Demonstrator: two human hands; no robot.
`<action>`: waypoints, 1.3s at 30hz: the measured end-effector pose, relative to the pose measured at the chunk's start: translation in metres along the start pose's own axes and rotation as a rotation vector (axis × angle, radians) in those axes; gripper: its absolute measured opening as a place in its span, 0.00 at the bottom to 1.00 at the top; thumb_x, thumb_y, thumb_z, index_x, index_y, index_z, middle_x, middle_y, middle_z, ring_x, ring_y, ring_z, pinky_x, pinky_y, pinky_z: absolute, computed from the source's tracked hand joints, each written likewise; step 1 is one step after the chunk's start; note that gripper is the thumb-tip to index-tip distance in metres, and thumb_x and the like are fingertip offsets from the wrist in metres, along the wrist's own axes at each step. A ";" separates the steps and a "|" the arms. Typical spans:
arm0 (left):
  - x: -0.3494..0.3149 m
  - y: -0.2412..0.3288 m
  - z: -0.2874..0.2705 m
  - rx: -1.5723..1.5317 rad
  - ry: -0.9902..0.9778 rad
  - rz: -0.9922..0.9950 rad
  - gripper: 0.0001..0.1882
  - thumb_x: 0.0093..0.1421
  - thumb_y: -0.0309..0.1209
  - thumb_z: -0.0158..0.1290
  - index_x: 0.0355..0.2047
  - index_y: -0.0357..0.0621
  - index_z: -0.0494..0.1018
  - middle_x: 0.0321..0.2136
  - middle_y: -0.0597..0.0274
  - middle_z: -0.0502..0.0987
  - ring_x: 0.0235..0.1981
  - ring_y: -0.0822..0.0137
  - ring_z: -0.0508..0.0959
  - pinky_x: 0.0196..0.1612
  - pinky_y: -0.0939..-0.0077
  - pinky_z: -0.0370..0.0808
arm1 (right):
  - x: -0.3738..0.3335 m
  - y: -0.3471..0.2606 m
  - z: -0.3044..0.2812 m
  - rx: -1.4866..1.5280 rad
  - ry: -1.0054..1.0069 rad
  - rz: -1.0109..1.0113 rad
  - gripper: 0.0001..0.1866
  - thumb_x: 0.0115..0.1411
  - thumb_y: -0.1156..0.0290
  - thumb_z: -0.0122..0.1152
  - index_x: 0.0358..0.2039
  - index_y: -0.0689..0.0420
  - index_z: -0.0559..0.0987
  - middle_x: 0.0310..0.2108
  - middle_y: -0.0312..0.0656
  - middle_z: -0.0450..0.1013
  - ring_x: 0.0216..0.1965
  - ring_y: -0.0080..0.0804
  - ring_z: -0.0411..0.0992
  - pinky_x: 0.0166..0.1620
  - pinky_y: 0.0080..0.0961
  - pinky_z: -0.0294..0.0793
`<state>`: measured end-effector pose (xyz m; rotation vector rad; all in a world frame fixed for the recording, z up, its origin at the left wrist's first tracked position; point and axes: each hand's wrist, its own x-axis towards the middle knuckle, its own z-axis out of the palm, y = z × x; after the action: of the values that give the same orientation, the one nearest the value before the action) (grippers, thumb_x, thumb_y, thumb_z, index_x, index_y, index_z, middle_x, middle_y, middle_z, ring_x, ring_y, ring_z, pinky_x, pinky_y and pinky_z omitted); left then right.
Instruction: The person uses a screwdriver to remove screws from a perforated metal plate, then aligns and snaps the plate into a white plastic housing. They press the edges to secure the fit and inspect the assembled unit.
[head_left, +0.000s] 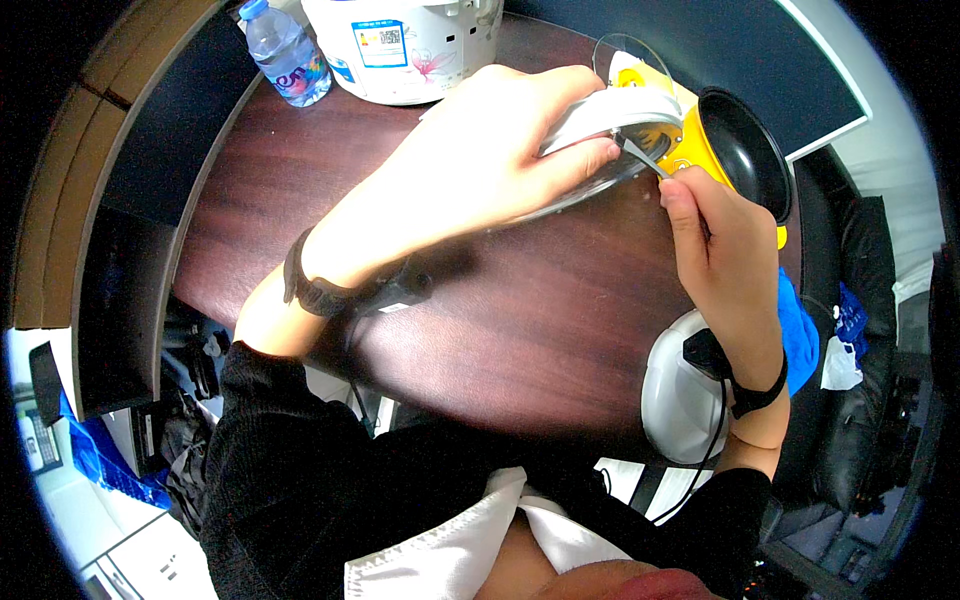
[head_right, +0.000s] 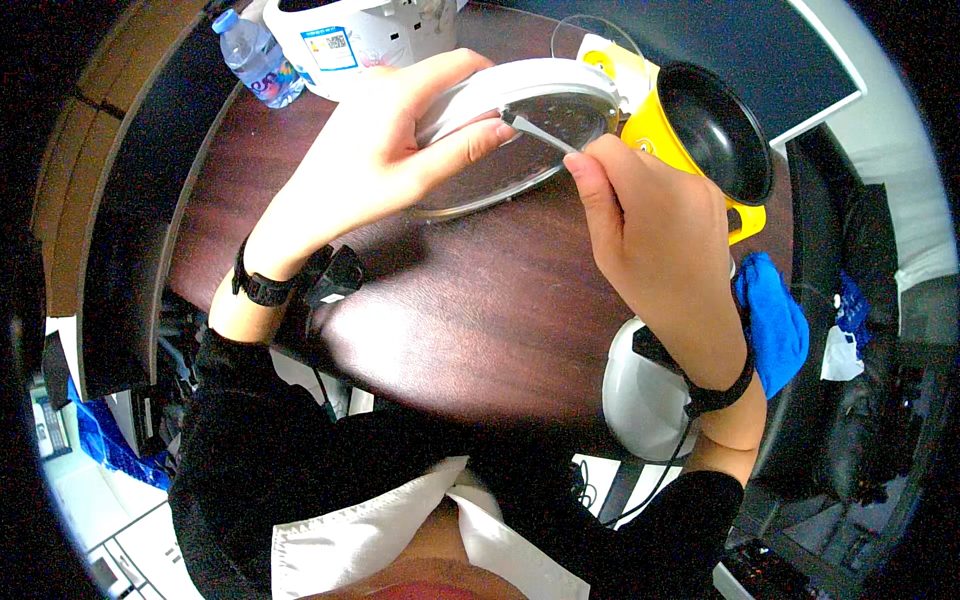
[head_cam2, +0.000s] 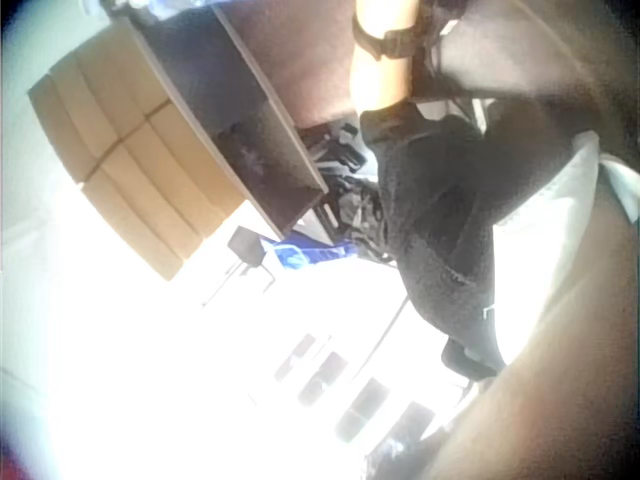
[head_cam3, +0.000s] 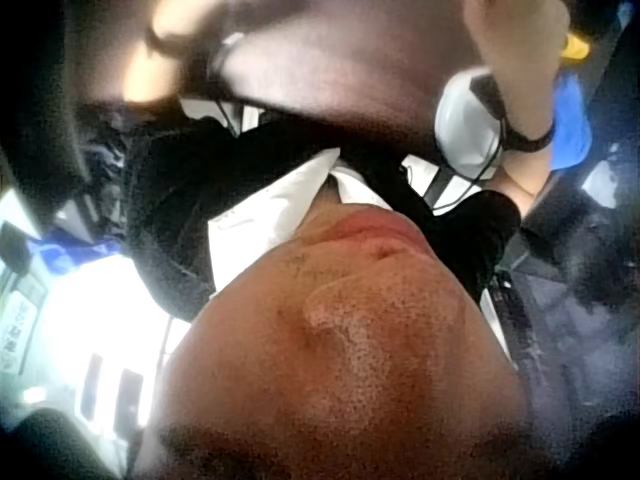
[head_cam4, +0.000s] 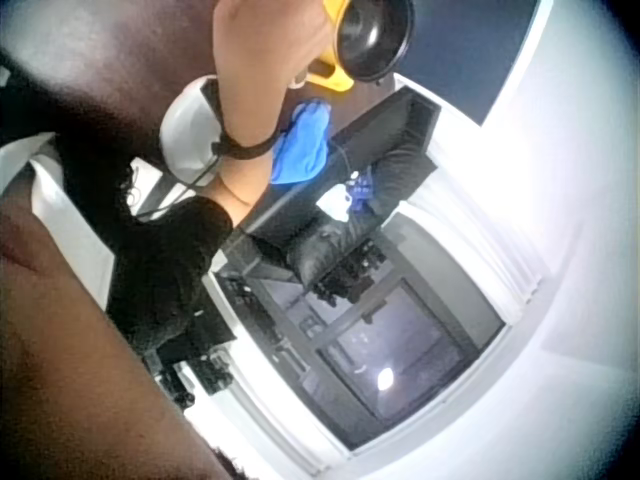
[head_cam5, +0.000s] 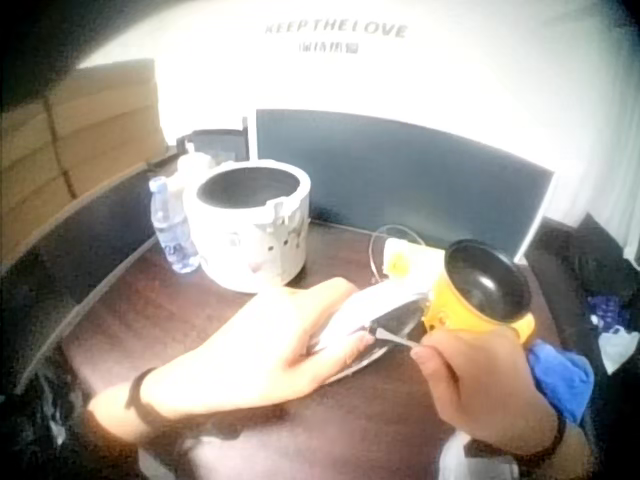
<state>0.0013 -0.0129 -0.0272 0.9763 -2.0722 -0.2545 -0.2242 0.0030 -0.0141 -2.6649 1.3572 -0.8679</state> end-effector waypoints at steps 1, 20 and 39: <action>0.000 0.000 0.001 0.019 0.013 0.010 0.17 0.58 0.38 0.57 0.40 0.38 0.72 0.25 0.48 0.75 0.23 0.56 0.76 0.28 0.68 0.70 | 0.000 0.000 0.000 0.009 0.003 -0.001 0.10 0.63 0.65 0.55 0.28 0.56 0.75 0.19 0.49 0.71 0.21 0.49 0.72 0.25 0.37 0.68; -0.003 0.003 0.007 0.103 0.027 0.024 0.13 0.57 0.32 0.55 0.36 0.37 0.66 0.21 0.44 0.71 0.23 0.44 0.75 0.26 0.60 0.69 | 0.008 0.016 0.010 0.726 -0.433 0.281 0.21 0.69 0.62 0.42 0.20 0.57 0.69 0.14 0.31 0.60 0.18 0.18 0.60 0.23 0.20 0.58; 0.003 0.003 -0.003 0.040 -0.041 -0.019 0.14 0.59 0.37 0.55 0.35 0.38 0.69 0.22 0.46 0.73 0.23 0.49 0.75 0.26 0.63 0.69 | 0.012 0.027 0.016 0.991 -0.558 0.364 0.19 0.69 0.62 0.43 0.24 0.60 0.72 0.11 0.31 0.61 0.13 0.18 0.59 0.18 0.17 0.59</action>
<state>0.0006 -0.0131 -0.0223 1.0229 -2.1126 -0.2459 -0.2310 -0.0261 -0.0293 -1.6408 0.8755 -0.4846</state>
